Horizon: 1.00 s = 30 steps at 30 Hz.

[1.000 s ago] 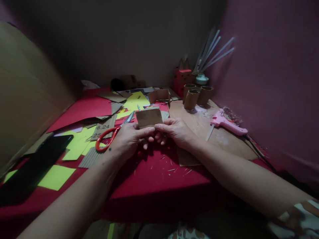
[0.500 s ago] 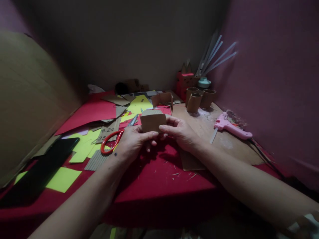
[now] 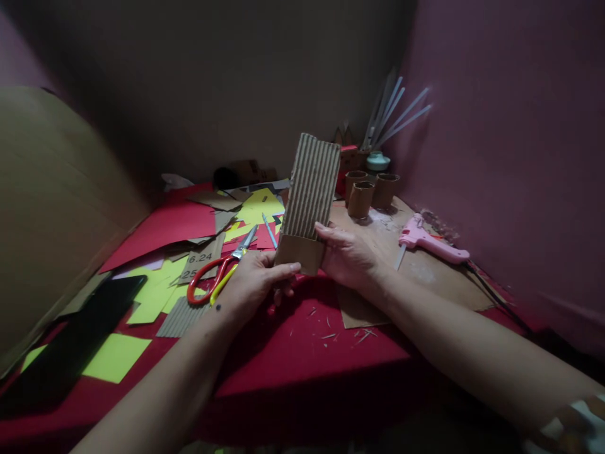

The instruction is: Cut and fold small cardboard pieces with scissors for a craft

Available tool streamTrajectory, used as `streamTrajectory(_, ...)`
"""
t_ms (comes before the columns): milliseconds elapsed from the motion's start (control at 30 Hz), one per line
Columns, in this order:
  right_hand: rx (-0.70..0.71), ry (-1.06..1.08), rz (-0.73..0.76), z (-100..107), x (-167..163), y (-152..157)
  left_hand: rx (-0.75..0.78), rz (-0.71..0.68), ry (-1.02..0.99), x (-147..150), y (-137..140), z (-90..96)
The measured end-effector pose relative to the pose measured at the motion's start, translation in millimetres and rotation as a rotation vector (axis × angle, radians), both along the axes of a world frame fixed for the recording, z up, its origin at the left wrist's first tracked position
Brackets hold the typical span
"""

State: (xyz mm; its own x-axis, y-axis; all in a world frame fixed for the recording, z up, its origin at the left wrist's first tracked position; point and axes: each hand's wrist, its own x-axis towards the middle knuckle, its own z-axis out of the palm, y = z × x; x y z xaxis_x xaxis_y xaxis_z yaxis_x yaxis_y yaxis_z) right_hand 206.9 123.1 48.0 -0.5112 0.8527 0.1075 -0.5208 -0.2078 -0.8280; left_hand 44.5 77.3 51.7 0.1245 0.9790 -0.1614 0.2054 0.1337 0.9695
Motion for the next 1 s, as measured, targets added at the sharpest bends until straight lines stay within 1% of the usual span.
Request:
streamTrajectory(133, 0.067, -0.002, 0.010, -5.4, -0.1, 0.8, 0.002, 0.001, -0.019, 1.0, -0.2, -1.4)
streamTrajectory(200, 0.079, -0.021, 0.013, -8.8, -1.3, 1.3, 0.000, -0.013, -0.021, 1.5, -0.4, -1.8)
streamTrajectory(467, -0.068, 0.000, -0.086, -15.5, -4.8, 6.0, -0.019, -0.057, -0.064, 0.3, 0.8, -4.7)
streamTrajectory(667, -0.106, 0.013, -0.129, -18.9, -3.4, 9.7, -0.026, -0.014, -0.098, -2.5, 3.5, -5.4)
streamTrajectory(1000, -0.136, 0.029, -0.180, -19.4, -4.4, 12.3, -0.047, -0.002, -0.142, -2.7, 4.9, -4.9)
